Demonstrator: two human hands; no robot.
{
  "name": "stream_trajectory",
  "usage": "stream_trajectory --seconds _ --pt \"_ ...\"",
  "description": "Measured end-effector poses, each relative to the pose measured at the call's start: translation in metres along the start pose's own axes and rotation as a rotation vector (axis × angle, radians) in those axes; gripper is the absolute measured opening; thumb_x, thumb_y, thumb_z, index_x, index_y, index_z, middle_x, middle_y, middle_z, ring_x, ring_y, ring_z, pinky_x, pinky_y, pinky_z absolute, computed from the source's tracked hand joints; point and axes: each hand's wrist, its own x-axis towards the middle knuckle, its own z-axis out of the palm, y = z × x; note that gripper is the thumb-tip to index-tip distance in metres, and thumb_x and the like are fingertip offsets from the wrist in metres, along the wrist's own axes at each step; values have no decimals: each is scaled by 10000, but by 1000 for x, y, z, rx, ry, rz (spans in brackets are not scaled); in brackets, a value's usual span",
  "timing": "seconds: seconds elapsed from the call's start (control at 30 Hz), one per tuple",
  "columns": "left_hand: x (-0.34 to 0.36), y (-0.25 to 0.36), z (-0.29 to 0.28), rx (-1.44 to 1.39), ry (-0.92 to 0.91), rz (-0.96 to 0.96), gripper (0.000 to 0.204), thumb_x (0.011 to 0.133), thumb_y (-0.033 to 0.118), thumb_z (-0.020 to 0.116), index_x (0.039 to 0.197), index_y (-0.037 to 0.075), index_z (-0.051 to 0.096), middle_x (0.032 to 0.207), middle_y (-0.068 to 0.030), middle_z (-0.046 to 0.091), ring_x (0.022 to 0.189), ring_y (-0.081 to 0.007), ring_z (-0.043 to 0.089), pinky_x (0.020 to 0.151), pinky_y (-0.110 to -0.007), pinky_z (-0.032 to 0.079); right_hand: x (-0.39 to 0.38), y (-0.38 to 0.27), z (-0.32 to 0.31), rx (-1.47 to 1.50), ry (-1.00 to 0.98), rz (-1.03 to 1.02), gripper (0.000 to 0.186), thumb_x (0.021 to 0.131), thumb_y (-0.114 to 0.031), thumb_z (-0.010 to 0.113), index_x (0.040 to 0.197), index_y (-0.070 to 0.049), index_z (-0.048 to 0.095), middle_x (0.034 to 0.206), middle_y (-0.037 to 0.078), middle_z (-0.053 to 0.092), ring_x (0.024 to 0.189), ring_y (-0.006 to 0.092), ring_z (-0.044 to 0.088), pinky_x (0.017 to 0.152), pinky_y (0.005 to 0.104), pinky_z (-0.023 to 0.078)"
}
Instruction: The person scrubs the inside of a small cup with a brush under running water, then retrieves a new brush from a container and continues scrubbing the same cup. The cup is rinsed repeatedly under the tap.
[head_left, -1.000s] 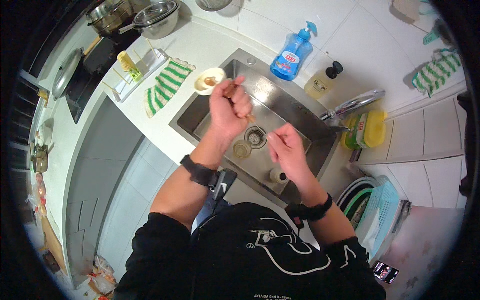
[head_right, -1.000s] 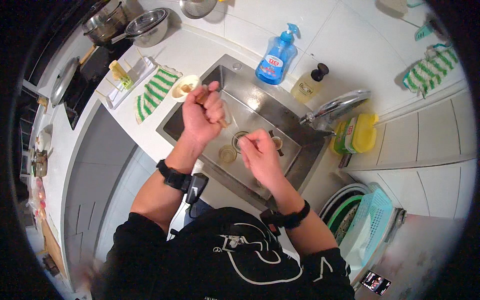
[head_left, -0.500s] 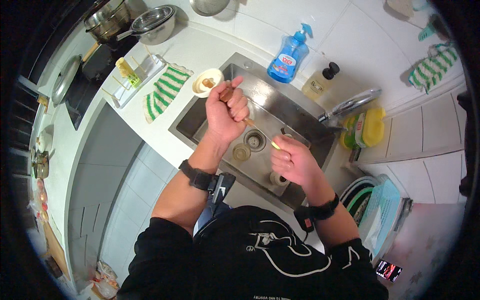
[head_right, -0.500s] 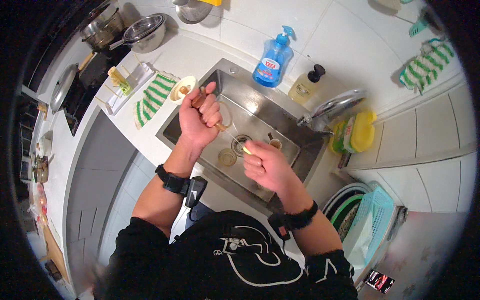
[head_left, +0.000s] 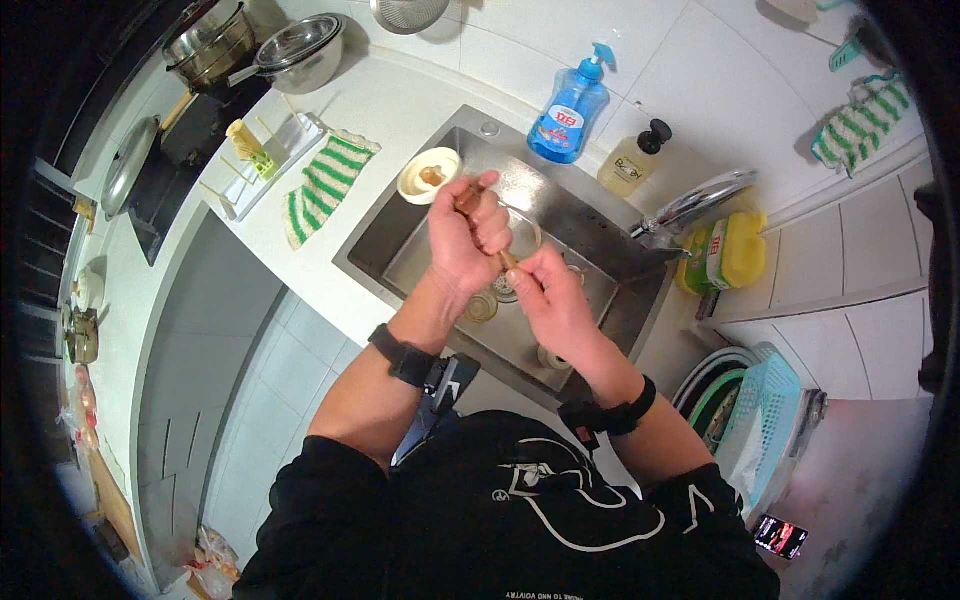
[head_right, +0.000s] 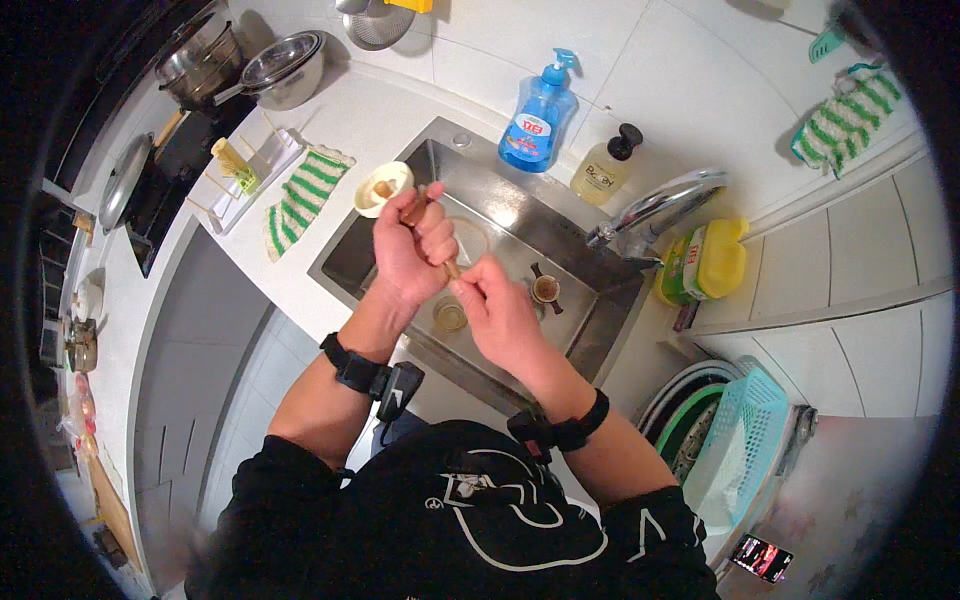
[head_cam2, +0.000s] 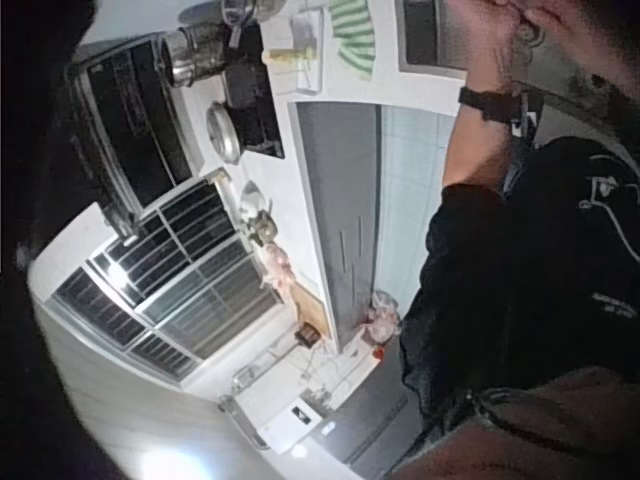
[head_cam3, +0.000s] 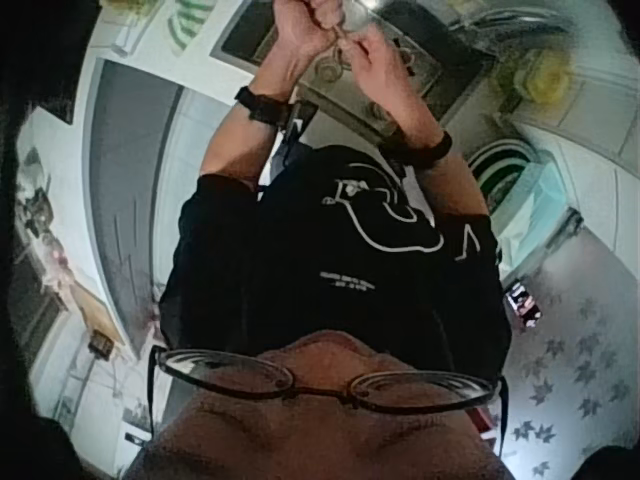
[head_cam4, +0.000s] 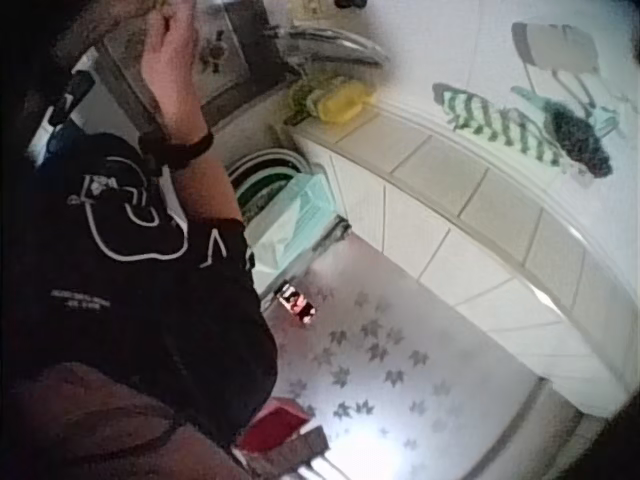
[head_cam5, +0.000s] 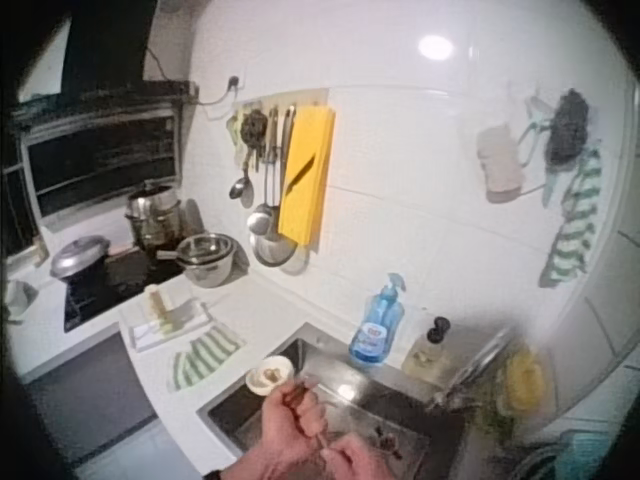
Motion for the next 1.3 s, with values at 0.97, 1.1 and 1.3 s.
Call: stream_trajectory --seconds 0.97,1.1,1.3 --pt "-7 30 -29 343 -310 -321 478 996 301 405 1215 -90 571 641 36 350 506 -55 295 431 -206 237 -14 12 -64 309 218 168 128 978 -129 615 1039 -19 638 644 3 565 528 66 525 496 213 396" --pt "-12 36 -30 573 -340 -456 492 997 310 395 1157 -101 613 612 64 330 493 -41 270 432 -206 219 -9 -20 -73 312 364 130 150 1007 -175 579 1014 -34 628 612 -17 536 515 51 488 490 217 371" --pt "-19 30 -26 821 -375 -597 513 973 352 433 1083 -92 666 578 72 332 461 -35 254 413 -204 194 2 -38 -64 289 317 60 191 1026 -212 560 978 -33 606 614 -21 517 510 44 447 486 213 356"
